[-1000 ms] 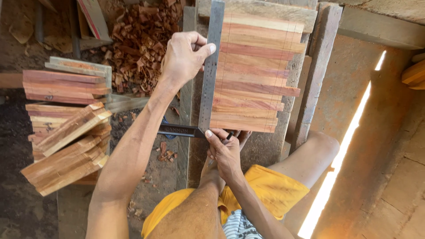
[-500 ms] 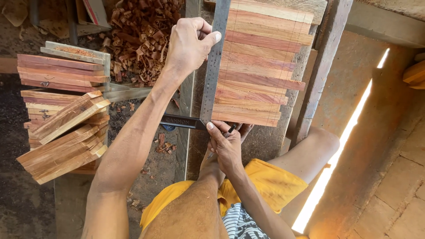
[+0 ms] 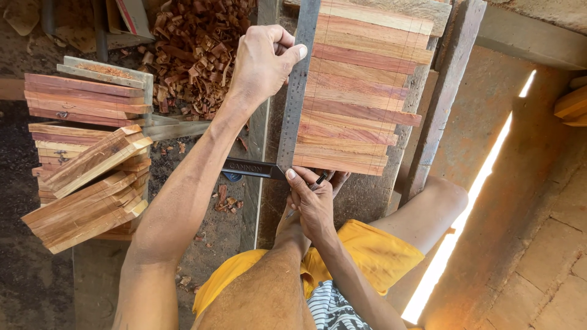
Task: Using a square and a pencil to mark measurements on a stack of small wooden blocks.
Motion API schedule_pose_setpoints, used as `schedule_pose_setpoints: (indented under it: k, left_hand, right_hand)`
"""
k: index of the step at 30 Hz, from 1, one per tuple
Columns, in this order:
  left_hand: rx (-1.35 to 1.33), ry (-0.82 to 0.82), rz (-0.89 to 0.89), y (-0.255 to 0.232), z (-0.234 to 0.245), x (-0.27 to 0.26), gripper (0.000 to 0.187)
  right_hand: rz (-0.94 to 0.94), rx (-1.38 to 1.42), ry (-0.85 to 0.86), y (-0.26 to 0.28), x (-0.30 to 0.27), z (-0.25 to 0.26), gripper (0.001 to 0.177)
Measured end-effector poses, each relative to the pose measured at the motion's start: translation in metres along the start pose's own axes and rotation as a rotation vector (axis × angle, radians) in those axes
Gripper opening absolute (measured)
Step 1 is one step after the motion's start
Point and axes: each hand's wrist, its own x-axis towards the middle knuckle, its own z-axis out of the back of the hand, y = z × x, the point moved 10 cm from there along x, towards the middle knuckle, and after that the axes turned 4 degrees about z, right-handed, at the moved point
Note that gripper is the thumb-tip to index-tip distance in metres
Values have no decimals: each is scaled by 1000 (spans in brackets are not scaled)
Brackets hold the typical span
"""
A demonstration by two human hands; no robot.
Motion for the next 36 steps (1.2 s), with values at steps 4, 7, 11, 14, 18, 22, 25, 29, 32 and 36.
schedule_pose_setpoints:
  k: [4,7,11,14,18,22,25,29,32,36]
  left_hand:
    - [-15,9,-4,-1,0,-1,13]
    - [-27,-2,-1,-1,1,-2,13]
    - [3,6,-4,-3,0,0,14]
    - [44,0,31,-1,0,-1,12]
    - [67,-7,61,2,0,0,12]
    - [66,-5,81,-1,2,-3,12]
    - [34,0,102,-4,2,-4,13]
    - [-6,9,99,-7,2,-5,13]
    - [-8,2,110,-7,3,-6,15]
    - [-32,-3,81,-8,3,-6,16]
  right_hand:
    - [7,6,3,-1,1,1,22]
    - [-7,-11,18,1,0,-1,24]
    - [19,-20,32,4,1,-3,24]
    - [-14,-14,39,12,-7,-5,26]
    - [77,-303,-127,48,-25,19,23]
    - [593,-281,68,147,-47,-21,40]
    - [895,-532,-121,184,-33,-3,36]
    - [921,-592,-170,212,12,-22,30]
    - [1057,-826,-50,229,30,-62,23]
    - [1142,-971,-11,241,40,-92,22]
